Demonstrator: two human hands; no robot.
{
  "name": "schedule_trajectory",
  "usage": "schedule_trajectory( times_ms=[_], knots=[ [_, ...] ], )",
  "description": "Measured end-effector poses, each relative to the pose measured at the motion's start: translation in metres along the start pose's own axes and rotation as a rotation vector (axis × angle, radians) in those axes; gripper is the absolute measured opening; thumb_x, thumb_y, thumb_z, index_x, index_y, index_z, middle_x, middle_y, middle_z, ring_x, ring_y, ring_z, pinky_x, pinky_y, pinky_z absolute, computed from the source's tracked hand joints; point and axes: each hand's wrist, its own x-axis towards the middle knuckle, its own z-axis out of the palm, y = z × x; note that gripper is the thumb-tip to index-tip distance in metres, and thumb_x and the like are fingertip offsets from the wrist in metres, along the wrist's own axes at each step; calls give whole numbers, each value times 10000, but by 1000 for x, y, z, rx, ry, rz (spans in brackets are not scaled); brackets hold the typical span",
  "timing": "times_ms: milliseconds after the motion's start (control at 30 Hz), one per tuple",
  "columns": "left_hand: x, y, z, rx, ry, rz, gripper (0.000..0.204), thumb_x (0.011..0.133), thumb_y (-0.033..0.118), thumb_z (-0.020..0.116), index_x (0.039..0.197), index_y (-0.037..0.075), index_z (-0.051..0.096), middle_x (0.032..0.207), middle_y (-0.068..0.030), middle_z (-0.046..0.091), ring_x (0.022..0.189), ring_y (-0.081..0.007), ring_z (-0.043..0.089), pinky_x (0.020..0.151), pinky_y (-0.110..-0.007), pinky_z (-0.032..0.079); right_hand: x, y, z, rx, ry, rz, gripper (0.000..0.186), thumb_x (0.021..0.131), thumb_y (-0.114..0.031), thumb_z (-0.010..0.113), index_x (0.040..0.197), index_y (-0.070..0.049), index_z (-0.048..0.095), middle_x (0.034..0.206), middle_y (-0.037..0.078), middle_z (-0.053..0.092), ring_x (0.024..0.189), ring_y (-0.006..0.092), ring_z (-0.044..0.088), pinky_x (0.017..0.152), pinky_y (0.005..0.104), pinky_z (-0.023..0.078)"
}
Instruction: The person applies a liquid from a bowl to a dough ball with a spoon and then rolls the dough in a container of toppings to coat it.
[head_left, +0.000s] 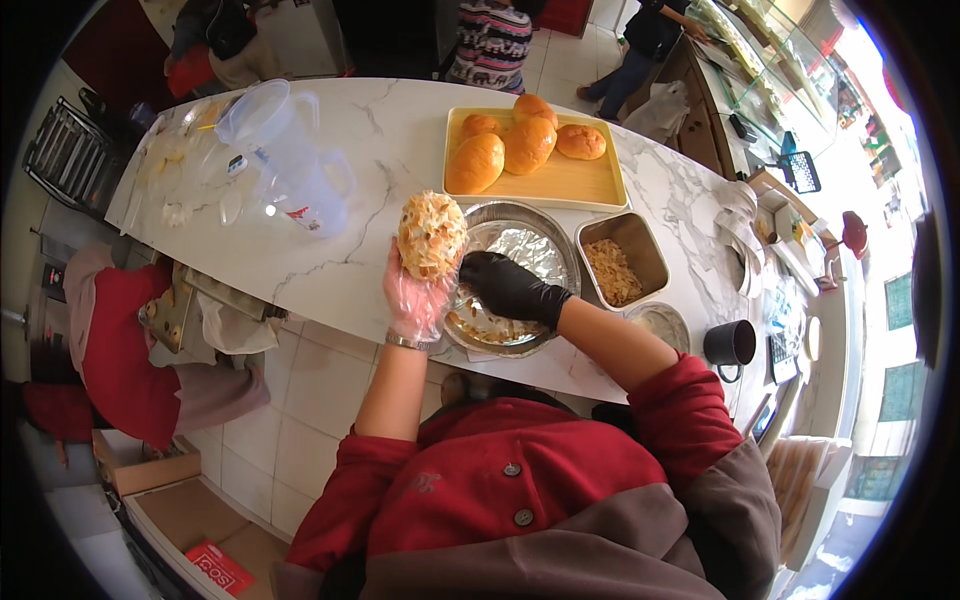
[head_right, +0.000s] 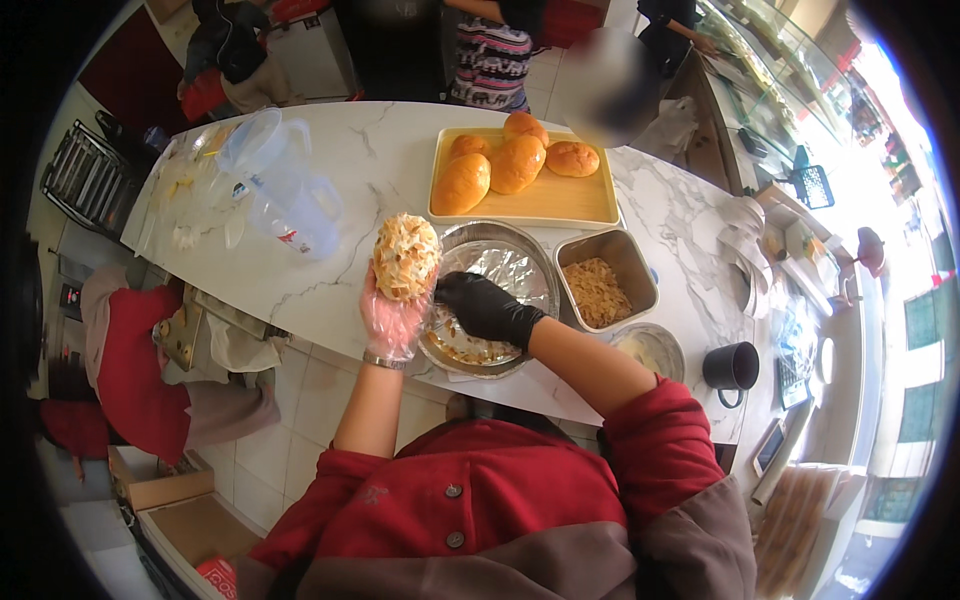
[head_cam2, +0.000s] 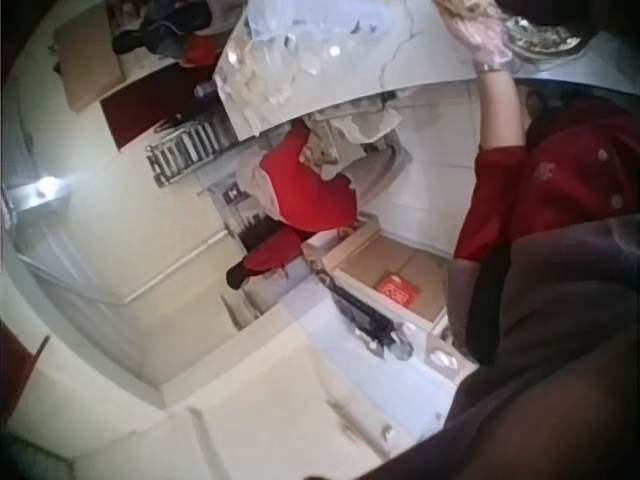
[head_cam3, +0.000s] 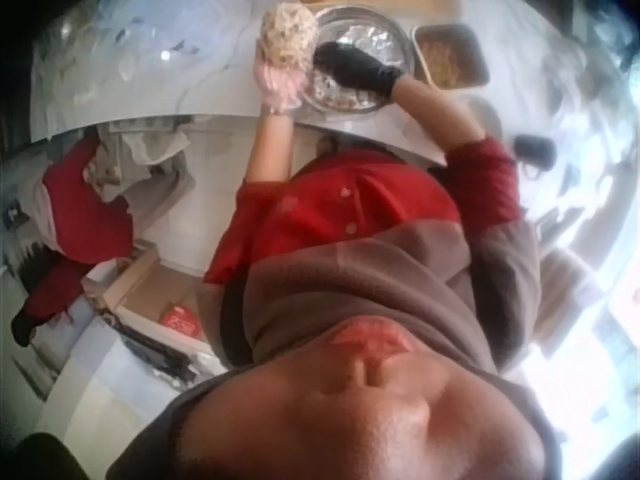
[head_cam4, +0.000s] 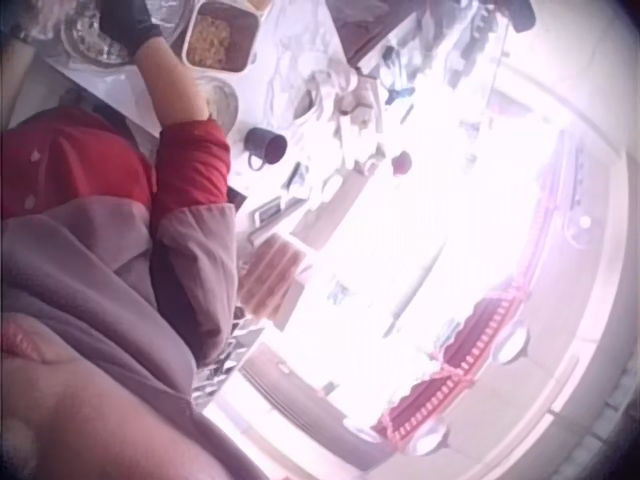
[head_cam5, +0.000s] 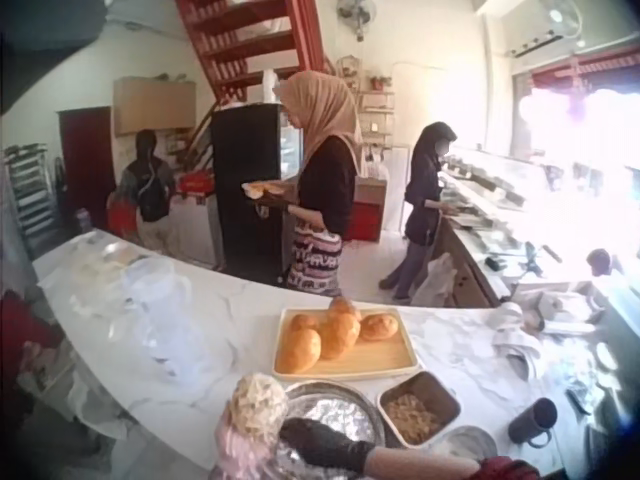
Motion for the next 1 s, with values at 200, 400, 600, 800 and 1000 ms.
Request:
schedule_trajectory(
  times_ms=[200, 400, 600, 800, 1000],
  knots=[
    [8, 0, 6, -31, -18, -26, 514, 922, 378, 348, 1303, 32, 340, 1308, -163, 400, 1192, -315, 411, 997, -469, 342, -10, 3, -1, 95, -11, -83, 310, 689, -16, 518, 995, -8, 568, 1079, 156, 551, 1006, 301, 520, 894, 381, 408],
    [18, -3, 8, -24, -2, 19, 503, 925, 369, 342, 1303, 37, 341, 1310, -159, 399, 1196, -311, 407, 997, -477, 340, -4, 5, 14, -123, -16, -131, 391, 738, -30, 499, 1128, -3, 501, 1079, 162, 517, 1017, 315, 502, 879, 377, 416],
    [23, -1, 12, -43, -20, -8, 486, 928, 336, 309, 1305, 33, 340, 1326, -156, 384, 1224, -311, 374, 1023, -481, 302, -27, -11, 8, 95, -180, -311, 351, 749, -28, 495, 1097, -50, 533, 1065, 162, 519, 1001, 300, 513, 853, 355, 439],
    [34, -7, 14, -25, -14, -14, 487, 927, 334, 301, 1306, 29, 336, 1322, -161, 386, 1220, -316, 378, 1027, -477, 300, -23, 15, 5, 120, 42, -84, 394, 730, -6, 502, 1123, -19, 518, 1164, 186, 493, 1075, 328, 475, 928, 371, 393],
    [39, -7, 14, 1, -9, -33, 483, 928, 326, 289, 1308, 31, 334, 1318, -170, 387, 1218, -321, 381, 1019, -484, 307, -17, -6, 9, 32, -133, -337, 492, 680, -2, 551, 1164, -62, 484, 1167, 141, 488, 1074, 287, 471, 917, 346, 407]
  ],
)
